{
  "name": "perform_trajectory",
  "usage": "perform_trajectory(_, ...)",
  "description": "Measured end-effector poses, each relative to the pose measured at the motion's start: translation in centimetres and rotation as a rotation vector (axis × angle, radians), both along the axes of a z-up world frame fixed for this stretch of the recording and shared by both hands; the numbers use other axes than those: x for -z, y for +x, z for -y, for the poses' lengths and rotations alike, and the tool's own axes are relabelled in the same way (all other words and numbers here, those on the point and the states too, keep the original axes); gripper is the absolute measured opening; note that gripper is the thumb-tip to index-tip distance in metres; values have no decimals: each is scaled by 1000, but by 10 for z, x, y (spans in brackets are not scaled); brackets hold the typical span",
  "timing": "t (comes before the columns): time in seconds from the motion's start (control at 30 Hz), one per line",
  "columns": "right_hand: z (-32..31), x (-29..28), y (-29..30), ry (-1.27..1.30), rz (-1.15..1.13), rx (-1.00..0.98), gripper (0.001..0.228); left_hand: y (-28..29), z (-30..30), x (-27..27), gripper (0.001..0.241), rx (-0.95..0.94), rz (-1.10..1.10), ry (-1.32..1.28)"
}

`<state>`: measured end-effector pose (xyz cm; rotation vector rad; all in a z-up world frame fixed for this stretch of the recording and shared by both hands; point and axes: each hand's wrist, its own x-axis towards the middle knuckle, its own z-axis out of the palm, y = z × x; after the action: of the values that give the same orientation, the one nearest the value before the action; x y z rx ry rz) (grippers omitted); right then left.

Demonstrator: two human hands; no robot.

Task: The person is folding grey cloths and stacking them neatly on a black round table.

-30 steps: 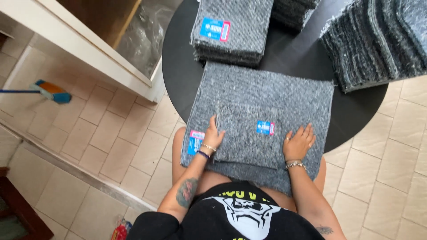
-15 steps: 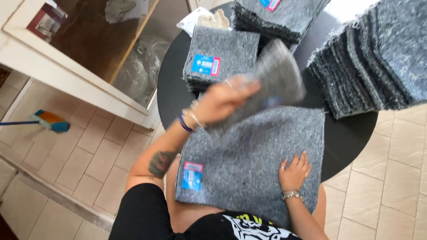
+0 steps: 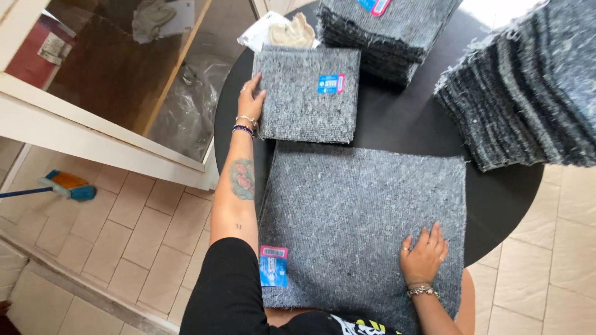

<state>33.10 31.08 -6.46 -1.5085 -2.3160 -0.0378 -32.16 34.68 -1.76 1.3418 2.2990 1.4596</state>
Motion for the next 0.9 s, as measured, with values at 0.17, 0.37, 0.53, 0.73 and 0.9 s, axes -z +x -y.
perform_trajectory(0.17,0,3,0,-46,12,20,50,27,2,-44,54,14,53,110)
perform_trajectory(0.37,1,5,1,-16,36,15,47,19,-16,-22,49,-199,-210,-262)
perform_trajectory(0.53,1,13,7,-44,37,24,48,69,-63,-67,52,-393,-803,-403)
perform_trajectory(0.73,2,18,4,28,84,57,49,46,-174,-32,46,-57,-837,-430)
perform_trajectory(0.9,0,7,-2,85,6,27,46,14,-206,-48,21,176,-462,-532)
